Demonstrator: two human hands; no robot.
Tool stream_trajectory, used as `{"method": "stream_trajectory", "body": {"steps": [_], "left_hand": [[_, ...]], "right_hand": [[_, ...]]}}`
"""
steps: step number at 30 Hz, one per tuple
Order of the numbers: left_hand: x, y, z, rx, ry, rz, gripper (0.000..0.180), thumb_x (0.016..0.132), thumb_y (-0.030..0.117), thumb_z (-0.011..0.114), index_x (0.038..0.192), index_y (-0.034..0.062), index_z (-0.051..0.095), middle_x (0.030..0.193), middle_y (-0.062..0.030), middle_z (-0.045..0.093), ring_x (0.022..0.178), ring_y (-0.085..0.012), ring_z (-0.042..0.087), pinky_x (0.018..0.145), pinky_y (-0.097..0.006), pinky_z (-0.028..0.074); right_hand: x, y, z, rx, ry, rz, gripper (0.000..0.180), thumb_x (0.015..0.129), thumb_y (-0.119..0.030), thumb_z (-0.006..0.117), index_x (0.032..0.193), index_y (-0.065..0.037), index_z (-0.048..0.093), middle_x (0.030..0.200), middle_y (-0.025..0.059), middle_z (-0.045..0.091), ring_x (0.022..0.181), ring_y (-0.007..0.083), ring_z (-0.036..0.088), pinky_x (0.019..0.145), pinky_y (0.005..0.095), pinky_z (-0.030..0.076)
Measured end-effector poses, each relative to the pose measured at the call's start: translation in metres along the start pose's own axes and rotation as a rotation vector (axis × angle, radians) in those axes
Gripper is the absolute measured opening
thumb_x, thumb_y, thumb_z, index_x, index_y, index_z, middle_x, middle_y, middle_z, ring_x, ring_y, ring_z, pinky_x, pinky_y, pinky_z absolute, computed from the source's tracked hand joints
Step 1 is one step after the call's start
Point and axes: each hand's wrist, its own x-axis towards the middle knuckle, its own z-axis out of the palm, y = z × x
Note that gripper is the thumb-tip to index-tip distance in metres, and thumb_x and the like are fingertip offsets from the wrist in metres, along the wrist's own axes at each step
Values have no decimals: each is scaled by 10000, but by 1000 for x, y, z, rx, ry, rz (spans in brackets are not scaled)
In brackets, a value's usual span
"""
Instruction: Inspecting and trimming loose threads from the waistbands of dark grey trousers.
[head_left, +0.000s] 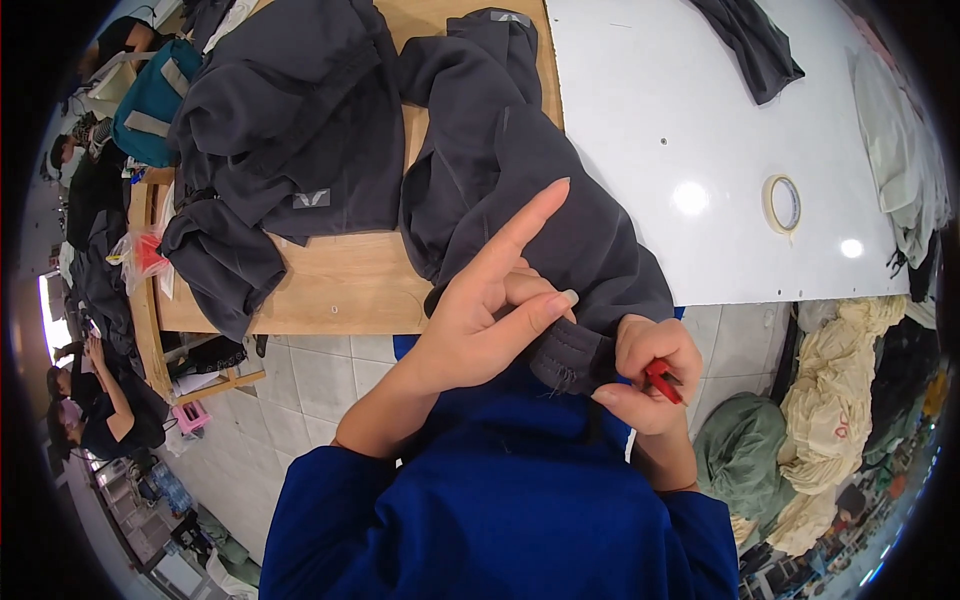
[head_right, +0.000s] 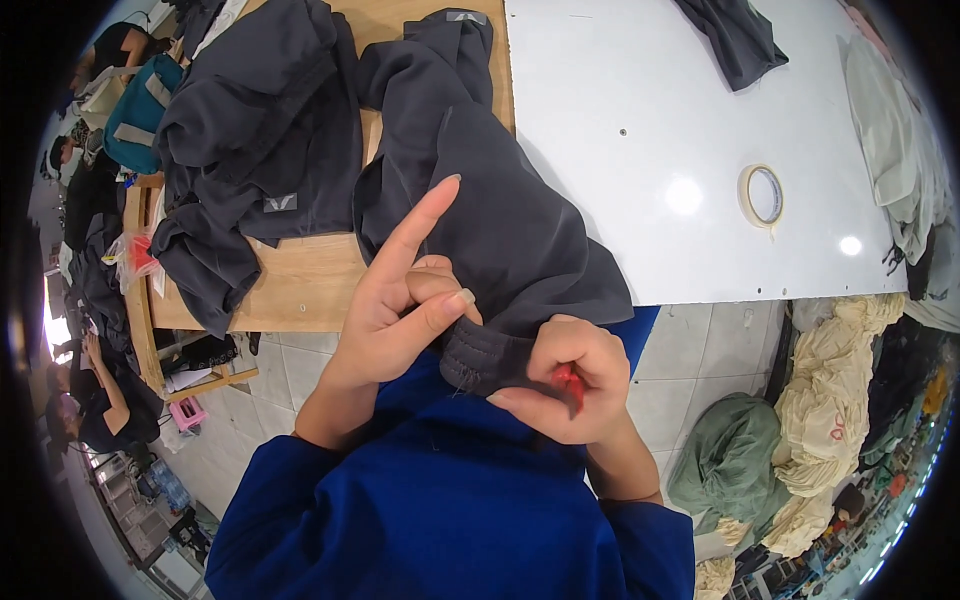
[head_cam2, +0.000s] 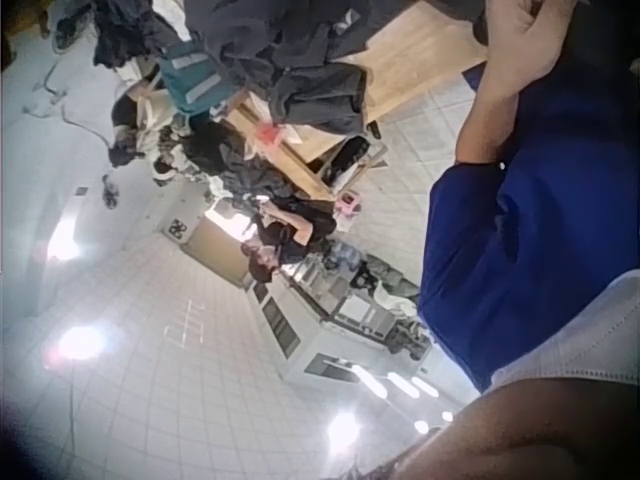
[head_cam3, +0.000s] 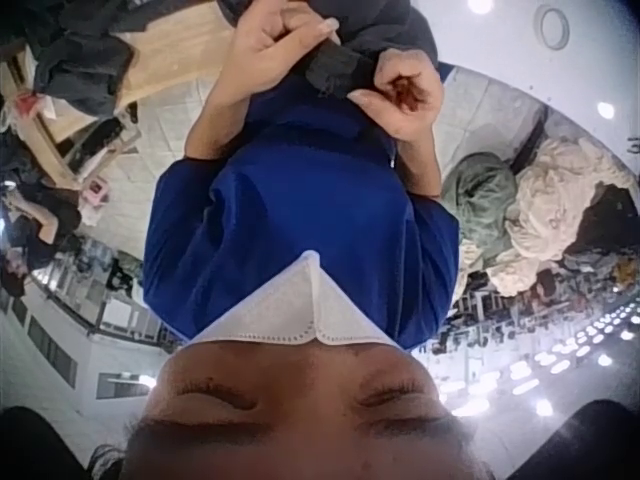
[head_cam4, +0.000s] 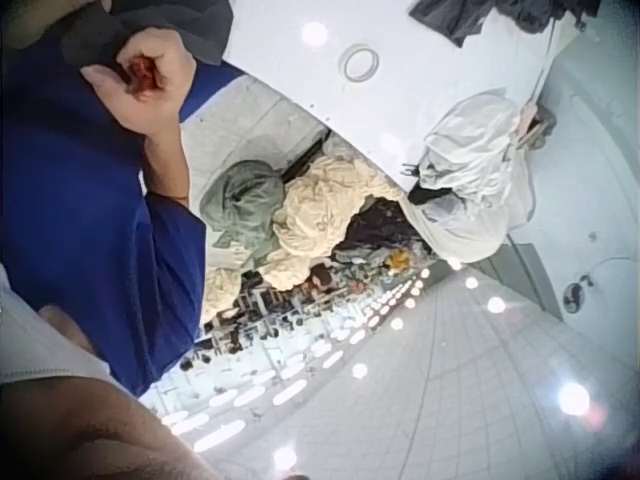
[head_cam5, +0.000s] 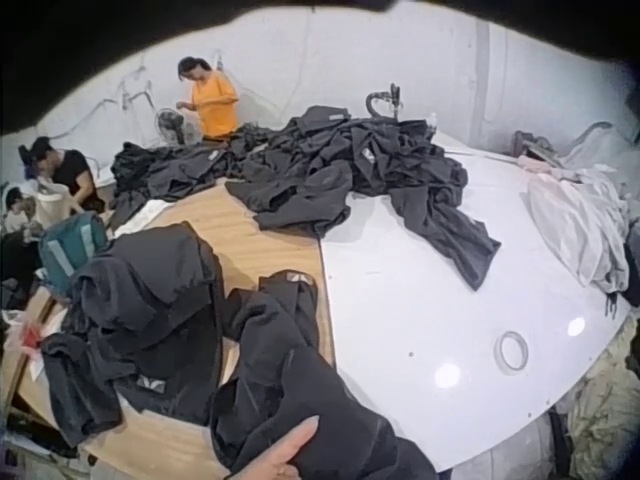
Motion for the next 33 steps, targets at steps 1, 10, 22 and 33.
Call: {"method": "stream_trajectory", "body": {"steps": [1,10,22,33], "left_hand": [[0,0,0,-1,0,-1,713,888,31,571,1464,-28,156,701,20,648,664,-10,519,783,-181,351],[1,1,3,-3,-11,-22,716,881,27,579,1463,-27,165,688,26,641,649,-10,503,766,-183,350],[3,0,2,-16,36,-9,706,883,32,579,1461,-25,178,685,21,644,638,-4,480,744,-182,340],[-1,1,1,5,41,-5,703,884,34,576,1462,-22,180,690,18,644,639,-5,467,729,-184,339]], "right_hand": [[0,-3,2,35,90,99,251,585,-59,827,722,-99,621,565,8,536,475,149,490,477,262,326],[-5,2,-9,81,-71,94,268,677,-132,778,858,-43,603,709,51,609,599,128,543,529,233,353],[1,-6,-10,-571,13,-181,419,581,-140,802,982,-62,708,712,34,623,558,157,541,497,264,354],[-3,-9,-8,-620,40,-206,414,553,-131,810,956,-90,723,673,11,598,530,141,506,478,267,323]]}}
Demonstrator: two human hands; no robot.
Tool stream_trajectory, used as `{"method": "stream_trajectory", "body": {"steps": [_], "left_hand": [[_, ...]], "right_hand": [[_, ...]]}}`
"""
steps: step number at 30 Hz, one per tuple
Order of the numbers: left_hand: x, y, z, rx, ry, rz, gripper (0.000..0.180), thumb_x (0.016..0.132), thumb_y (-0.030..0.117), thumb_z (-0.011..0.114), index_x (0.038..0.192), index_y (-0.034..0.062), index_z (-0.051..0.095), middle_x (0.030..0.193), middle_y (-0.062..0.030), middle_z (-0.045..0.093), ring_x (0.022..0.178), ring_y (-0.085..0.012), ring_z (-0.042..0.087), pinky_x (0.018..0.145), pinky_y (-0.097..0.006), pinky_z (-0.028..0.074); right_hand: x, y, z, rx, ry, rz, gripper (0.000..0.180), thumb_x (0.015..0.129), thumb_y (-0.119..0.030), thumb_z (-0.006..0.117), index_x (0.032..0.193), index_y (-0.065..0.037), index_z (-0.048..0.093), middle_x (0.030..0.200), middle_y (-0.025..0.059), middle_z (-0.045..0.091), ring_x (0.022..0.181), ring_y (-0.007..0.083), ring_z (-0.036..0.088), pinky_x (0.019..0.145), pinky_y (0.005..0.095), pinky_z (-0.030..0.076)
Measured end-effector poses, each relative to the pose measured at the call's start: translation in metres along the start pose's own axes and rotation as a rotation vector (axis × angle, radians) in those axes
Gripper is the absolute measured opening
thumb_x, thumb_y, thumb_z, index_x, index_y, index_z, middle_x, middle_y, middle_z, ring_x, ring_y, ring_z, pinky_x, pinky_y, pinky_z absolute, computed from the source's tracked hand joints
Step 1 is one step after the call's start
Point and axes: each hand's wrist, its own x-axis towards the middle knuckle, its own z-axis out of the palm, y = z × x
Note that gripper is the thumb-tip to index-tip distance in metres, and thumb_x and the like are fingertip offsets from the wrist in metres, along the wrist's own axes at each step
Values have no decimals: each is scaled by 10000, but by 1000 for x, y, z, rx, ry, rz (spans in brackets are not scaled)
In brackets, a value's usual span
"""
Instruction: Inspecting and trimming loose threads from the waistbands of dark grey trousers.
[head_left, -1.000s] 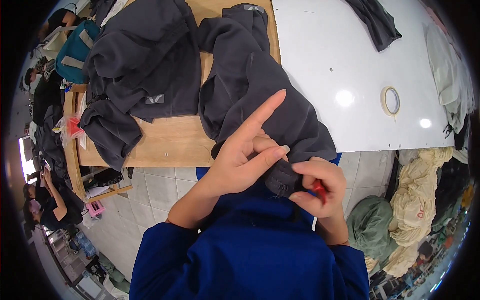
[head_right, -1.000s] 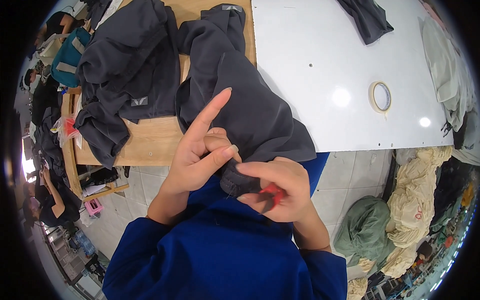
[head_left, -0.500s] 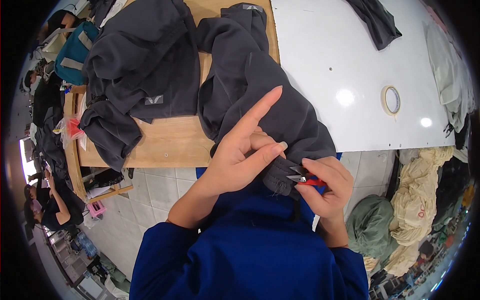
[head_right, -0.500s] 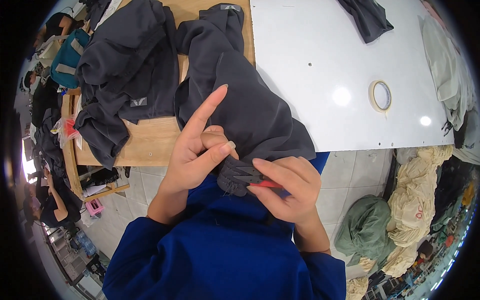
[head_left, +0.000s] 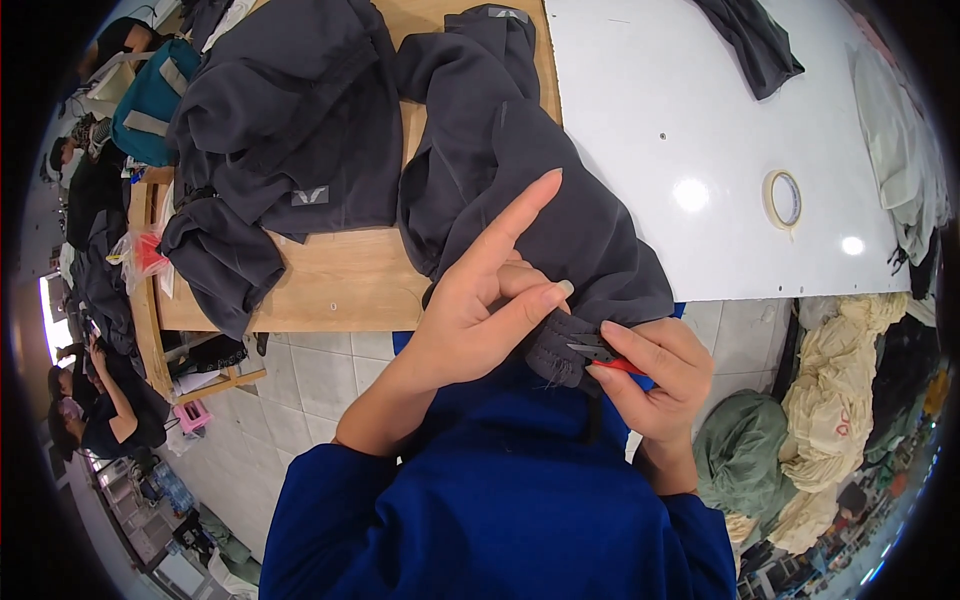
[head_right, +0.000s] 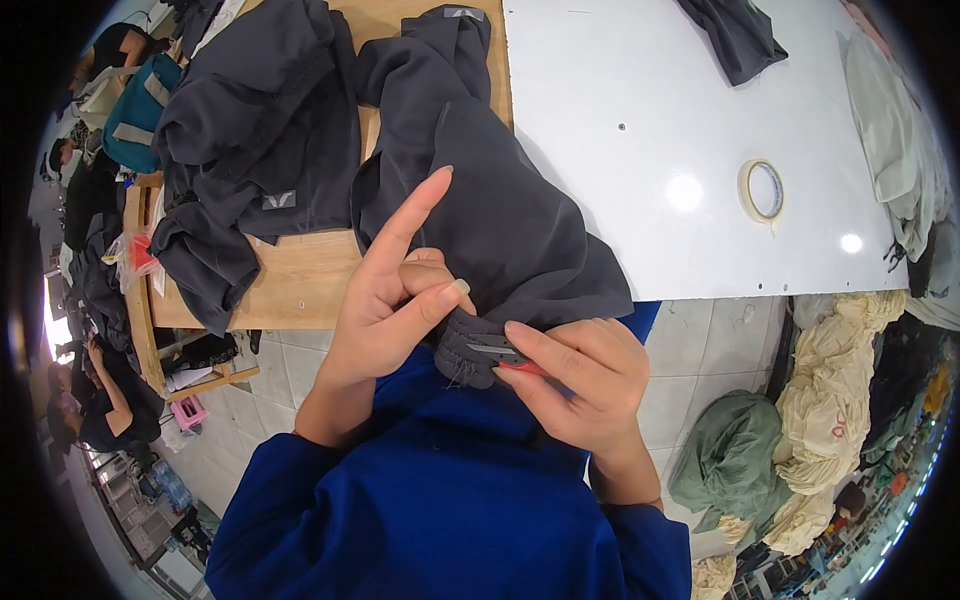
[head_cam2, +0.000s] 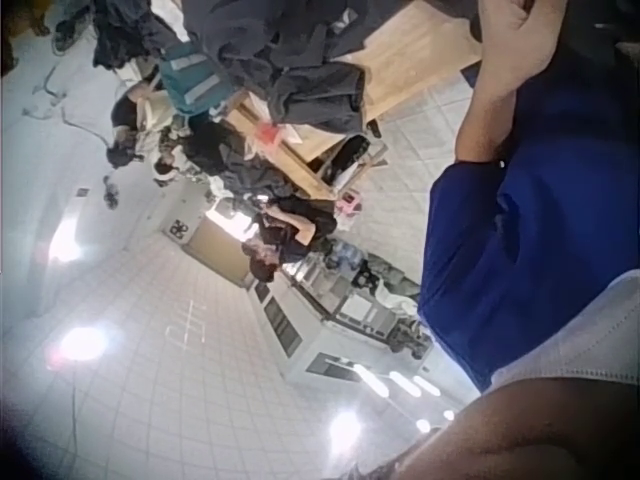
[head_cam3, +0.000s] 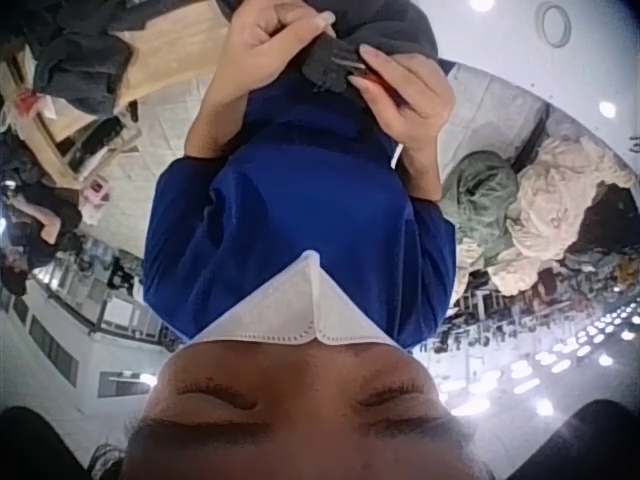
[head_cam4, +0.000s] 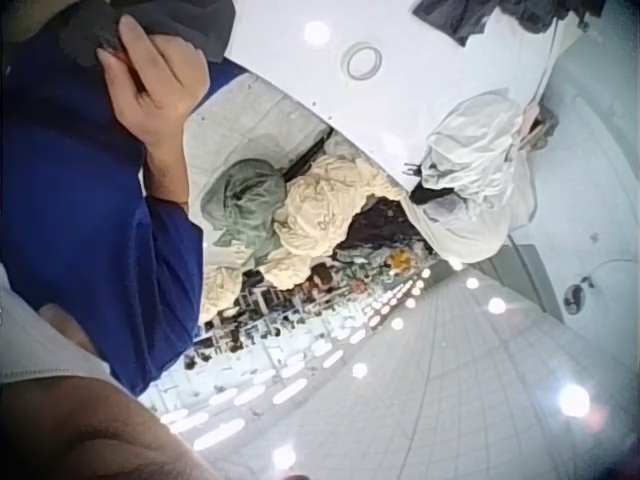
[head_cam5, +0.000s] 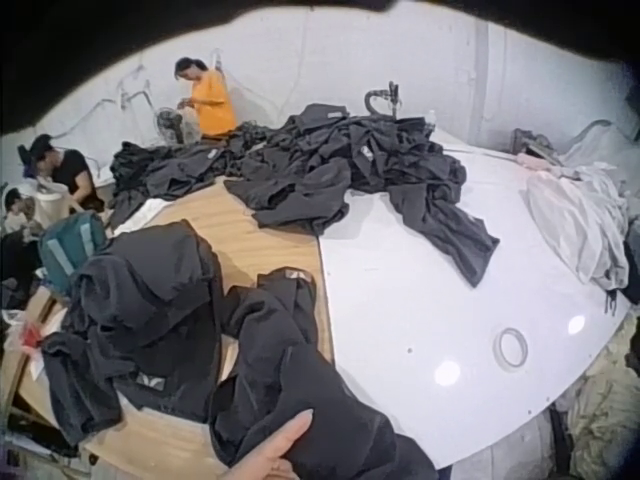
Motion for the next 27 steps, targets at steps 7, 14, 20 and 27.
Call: {"method": "stream_trajectory", "body": {"steps": [7,14,20,27], "left_hand": [[-3,0,0,6,2,-2,705,882,34,580,1464,-15,184,685,24,641,631,-6,452,726,-183,337],[-3,0,2,28,12,-5,706,880,37,585,1464,-8,192,676,30,634,626,-4,446,716,-176,335],[-2,-2,6,98,48,6,704,878,15,581,1465,-4,193,616,37,572,584,-10,429,642,-163,337],[0,-5,2,151,59,5,710,871,-1,580,1467,4,195,626,14,578,623,-17,485,674,-158,374]], "right_hand": [[-1,-3,-1,-36,-5,-11,388,556,-116,806,935,-91,729,667,8,594,529,142,505,478,273,324],[-5,-1,0,35,10,55,404,559,-134,820,945,-68,719,690,23,614,549,166,534,502,254,365],[11,-17,1,132,-203,91,432,561,-212,837,954,-88,708,608,-23,576,496,149,512,493,259,357],[7,-15,19,65,-6,39,322,593,-265,852,825,-94,710,545,-17,460,433,145,424,452,268,297]]}}
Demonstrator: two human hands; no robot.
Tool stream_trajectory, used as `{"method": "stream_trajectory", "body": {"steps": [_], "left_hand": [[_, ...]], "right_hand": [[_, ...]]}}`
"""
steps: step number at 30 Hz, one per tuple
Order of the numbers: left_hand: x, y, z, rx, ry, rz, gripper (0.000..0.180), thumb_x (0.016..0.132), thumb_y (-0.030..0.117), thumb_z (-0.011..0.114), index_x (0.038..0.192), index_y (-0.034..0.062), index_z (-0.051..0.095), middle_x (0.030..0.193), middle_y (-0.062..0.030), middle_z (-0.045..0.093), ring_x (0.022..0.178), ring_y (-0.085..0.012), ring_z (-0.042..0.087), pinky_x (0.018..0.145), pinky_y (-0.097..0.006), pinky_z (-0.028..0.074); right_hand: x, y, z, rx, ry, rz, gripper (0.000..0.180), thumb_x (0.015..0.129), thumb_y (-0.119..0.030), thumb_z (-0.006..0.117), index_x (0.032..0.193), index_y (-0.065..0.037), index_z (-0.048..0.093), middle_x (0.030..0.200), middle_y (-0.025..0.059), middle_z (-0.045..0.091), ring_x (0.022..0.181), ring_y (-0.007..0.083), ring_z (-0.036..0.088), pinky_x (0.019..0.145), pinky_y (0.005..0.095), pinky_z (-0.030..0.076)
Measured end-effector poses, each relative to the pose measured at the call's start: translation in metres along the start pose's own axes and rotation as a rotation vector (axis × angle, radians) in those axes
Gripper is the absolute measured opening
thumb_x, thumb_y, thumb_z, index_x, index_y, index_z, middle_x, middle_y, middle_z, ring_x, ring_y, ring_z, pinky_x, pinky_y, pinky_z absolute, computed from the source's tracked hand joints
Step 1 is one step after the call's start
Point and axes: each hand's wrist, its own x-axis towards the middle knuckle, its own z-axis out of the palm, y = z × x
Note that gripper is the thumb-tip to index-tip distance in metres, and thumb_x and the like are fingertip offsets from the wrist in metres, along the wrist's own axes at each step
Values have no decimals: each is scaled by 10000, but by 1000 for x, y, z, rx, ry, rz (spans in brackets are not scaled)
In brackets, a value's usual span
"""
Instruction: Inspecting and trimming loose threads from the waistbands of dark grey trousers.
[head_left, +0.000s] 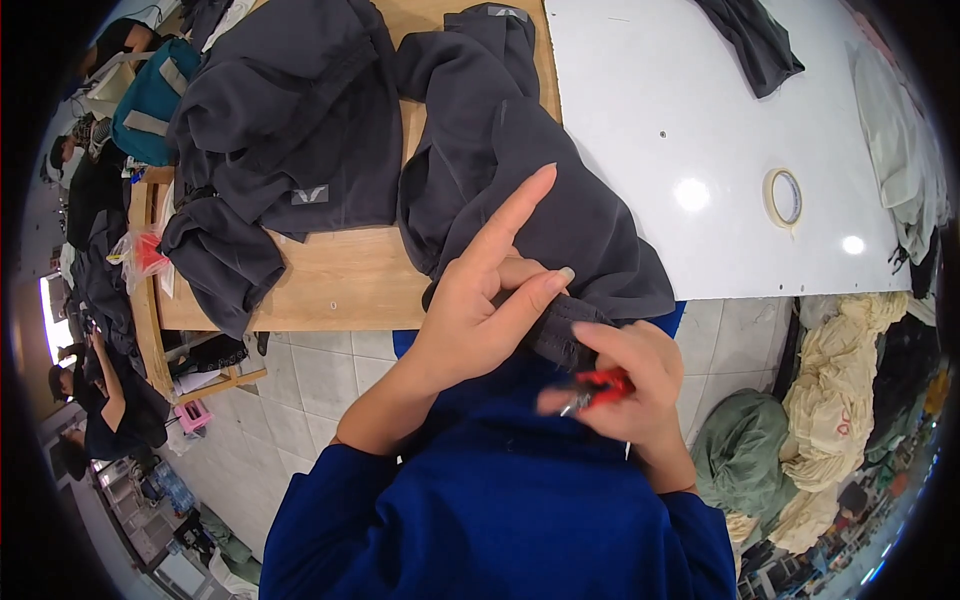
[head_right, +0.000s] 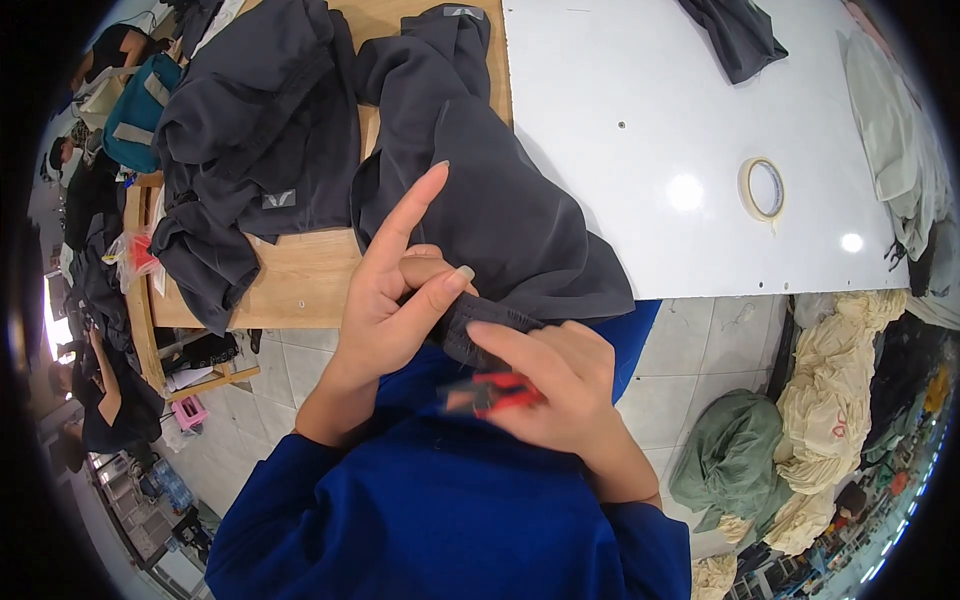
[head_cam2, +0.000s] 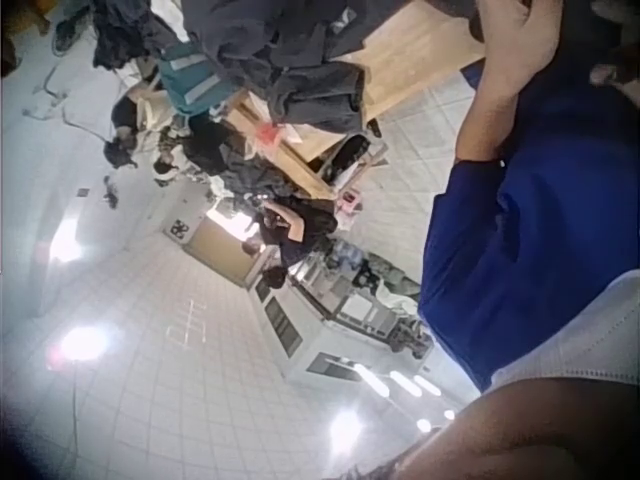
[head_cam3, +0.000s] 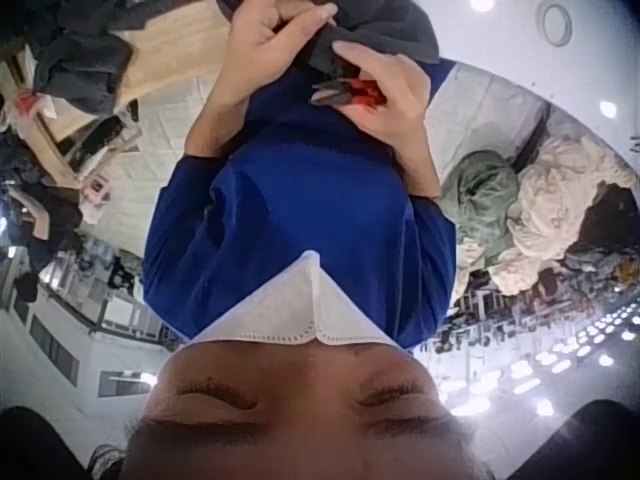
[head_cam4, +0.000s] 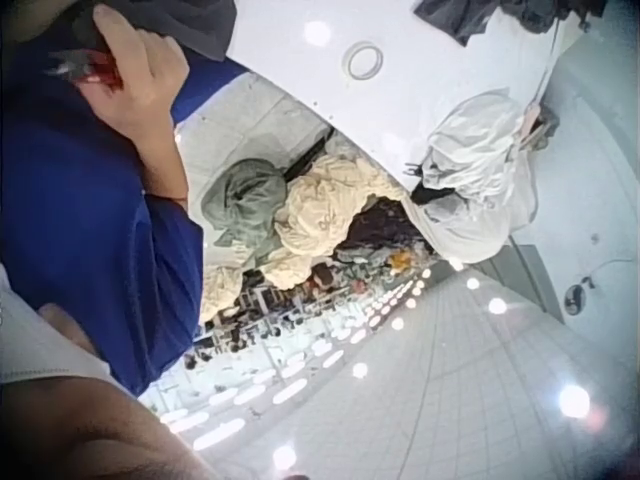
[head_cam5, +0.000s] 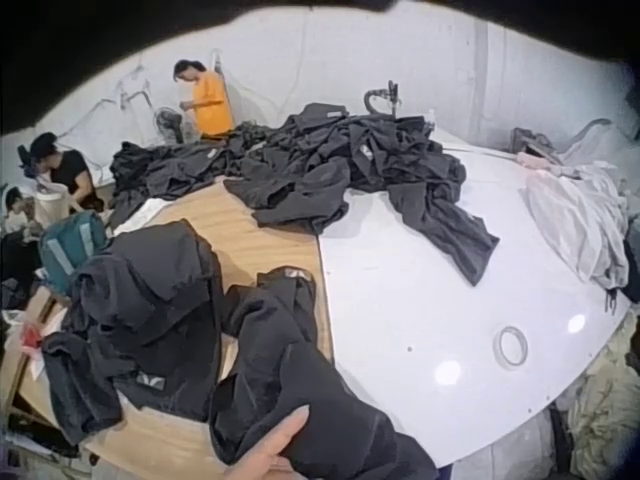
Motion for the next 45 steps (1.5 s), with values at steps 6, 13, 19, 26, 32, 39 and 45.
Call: {"method": "stream_trajectory", "body": {"steps": [6,13,19,26,32,39,45], "left_hand": [[-4,1,-11,-545,-162,-125,768,775,29,712,1406,-54,282,901,-103,652,865,-91,587,823,-198,407],[-1,-23,-16,-367,-424,-249,312,723,84,791,933,24,569,791,-8,608,768,-67,560,687,-206,436],[3,-16,-14,-157,-345,-78,260,731,93,772,913,39,593,780,-20,617,707,-72,569,627,-221,436],[7,-8,-8,189,-102,59,305,720,73,717,1005,30,620,898,-64,663,786,-220,616,754,-284,450],[7,-8,-10,166,-65,40,305,716,63,705,1008,34,622,898,-60,662,795,-222,614,753,-295,440],[7,-3,-11,142,-152,47,309,686,68,717,979,52,621,860,-55,655,763,-218,607,758,-309,434],[6,2,-12,169,-184,39,314,681,90,718,977,60,620,839,-53,650,756,-223,612,763,-321,442]], "right_hand": [[-9,23,5,-102,118,-172,321,601,-160,796,910,-91,741,538,-6,432,460,145,389,461,276,288],[-9,25,9,-30,66,-143,297,618,-127,795,903,-71,732,557,4,486,481,153,433,483,279,307],[-5,16,1,-127,154,-30,227,637,-67,778,854,-51,715,570,24,538,481,164,459,479,289,323],[-6,4,-14,-162,-2,-87,177,635,-113,794,772,-79,688,573,9,552,470,159,443,462,289,307],[-5,7,-23,68,-116,-4,513,549,-386,838,931,-86,673,607,-24,531,472,130,473,479,266,324],[4,26,-37,-340,13,-44,435,589,-187,778,1004,-82,699,815,24,567,726,188,462,665,308,372],[11,17,-37,-478,-55,-60,394,618,-182,766,1008,-158,719,869,-4,553,818,202,428,732,313,356]]}}
